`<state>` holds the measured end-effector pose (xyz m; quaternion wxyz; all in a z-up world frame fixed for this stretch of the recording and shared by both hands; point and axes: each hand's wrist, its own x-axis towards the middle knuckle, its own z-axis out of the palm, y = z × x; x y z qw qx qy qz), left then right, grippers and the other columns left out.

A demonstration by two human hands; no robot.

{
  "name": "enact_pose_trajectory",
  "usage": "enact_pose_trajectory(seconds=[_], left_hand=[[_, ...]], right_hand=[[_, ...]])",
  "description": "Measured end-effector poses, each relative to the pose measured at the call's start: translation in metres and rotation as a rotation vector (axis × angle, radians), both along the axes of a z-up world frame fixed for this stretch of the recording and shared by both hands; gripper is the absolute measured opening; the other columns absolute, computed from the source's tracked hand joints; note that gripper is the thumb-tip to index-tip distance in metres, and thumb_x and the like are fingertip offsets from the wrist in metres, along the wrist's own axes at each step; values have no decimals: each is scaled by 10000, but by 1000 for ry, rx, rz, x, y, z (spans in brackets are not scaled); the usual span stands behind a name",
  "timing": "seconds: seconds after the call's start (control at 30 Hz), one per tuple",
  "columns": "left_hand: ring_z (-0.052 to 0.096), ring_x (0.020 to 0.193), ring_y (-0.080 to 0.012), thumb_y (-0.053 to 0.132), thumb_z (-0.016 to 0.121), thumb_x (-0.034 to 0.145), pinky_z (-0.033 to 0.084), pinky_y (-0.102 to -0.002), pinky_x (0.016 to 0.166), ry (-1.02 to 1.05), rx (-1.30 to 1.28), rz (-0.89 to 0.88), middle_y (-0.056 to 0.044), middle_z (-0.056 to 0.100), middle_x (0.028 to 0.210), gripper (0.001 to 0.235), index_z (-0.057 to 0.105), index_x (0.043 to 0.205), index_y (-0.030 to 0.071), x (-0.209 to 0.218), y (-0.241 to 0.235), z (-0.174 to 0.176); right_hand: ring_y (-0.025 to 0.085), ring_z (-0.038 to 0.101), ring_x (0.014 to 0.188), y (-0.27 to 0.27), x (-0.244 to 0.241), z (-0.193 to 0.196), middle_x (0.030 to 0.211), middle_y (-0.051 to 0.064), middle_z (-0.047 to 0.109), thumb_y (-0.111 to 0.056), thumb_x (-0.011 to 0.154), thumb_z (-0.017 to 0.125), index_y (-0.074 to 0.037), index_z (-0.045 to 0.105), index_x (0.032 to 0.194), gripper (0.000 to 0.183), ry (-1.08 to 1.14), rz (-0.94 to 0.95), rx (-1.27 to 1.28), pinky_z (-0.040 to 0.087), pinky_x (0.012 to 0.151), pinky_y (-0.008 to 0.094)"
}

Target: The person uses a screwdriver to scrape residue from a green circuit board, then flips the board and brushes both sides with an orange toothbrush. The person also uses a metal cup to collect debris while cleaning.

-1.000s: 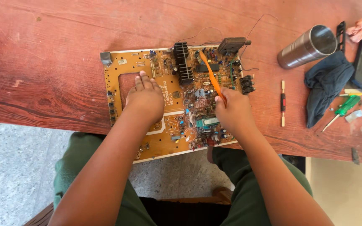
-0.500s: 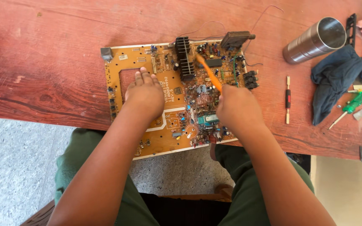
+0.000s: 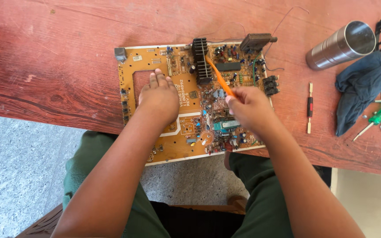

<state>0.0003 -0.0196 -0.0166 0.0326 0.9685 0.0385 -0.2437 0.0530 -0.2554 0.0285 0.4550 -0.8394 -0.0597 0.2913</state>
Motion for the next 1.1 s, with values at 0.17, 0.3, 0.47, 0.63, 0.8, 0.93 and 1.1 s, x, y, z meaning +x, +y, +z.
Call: enact_pose_trajectory(seconds=[0.17, 0.3, 0.47, 0.63, 0.8, 0.93, 1.1], left_hand=[[170, 1514, -402, 21, 525, 860, 310, -525, 1128, -177, -152, -6, -295, 118, 1638, 779, 178, 1556, -27, -1, 5, 14], [252, 1522, -340, 156, 746, 771, 303, -449, 1201, -382, -419, -30, -230, 219, 1640, 975, 190, 1554, -9, 0, 2, 14], [279, 1496, -355, 235, 807, 762, 289, -406, 1198, -358, -480, -117, -247, 230, 1622, 1042, 175, 1545, -37, 7, -12, 9], [295, 1499, -363, 214, 787, 786, 315, -407, 1197, -354, -489, -100, -250, 232, 1632, 1036, 154, 1561, -52, 8, -11, -1], [273, 1506, -356, 207, 789, 791, 323, -429, 1169, -299, -455, -54, -259, 149, 1650, 1083, 84, 1574, -46, 9, -24, 1], [266, 1511, -345, 255, 825, 755, 346, -400, 1163, -198, -464, -40, -222, 94, 1668, 1169, 35, 1572, -21, 8, -20, 11], [282, 1501, -354, 266, 830, 752, 350, -400, 1163, -183, -463, -34, -181, 85, 1680, 1192, 17, 1590, 32, 4, -21, 4]], right_hand=[[59, 393, 476, 4, -29, 24, 657, -34, 495, -197, 1006, 583, -9, 602, 971, 192, 262, -136, 175, 319, 406, 245], [38, 380, 464, 2, -20, 32, 662, -45, 522, -164, 966, 587, -46, 639, 1017, 139, 351, -175, 268, 292, 398, 222], [36, 353, 455, 11, -17, 29, 658, -44, 494, -184, 994, 617, -21, 624, 978, 164, 321, -141, 236, 259, 386, 220], [19, 367, 442, 19, -27, 34, 648, -55, 512, -165, 959, 598, -75, 677, 1000, 126, 337, -217, 281, 260, 382, 204], [19, 351, 431, 7, -14, 9, 648, -53, 492, -155, 975, 637, -60, 637, 959, 96, 398, -206, 356, 255, 364, 207], [17, 363, 428, 7, -5, -3, 639, -48, 503, -143, 955, 648, -72, 657, 942, 73, 454, -232, 317, 249, 353, 203], [16, 357, 433, 3, -16, 5, 657, -39, 503, -136, 974, 651, -39, 647, 974, 97, 383, -208, 373, 261, 357, 202]])
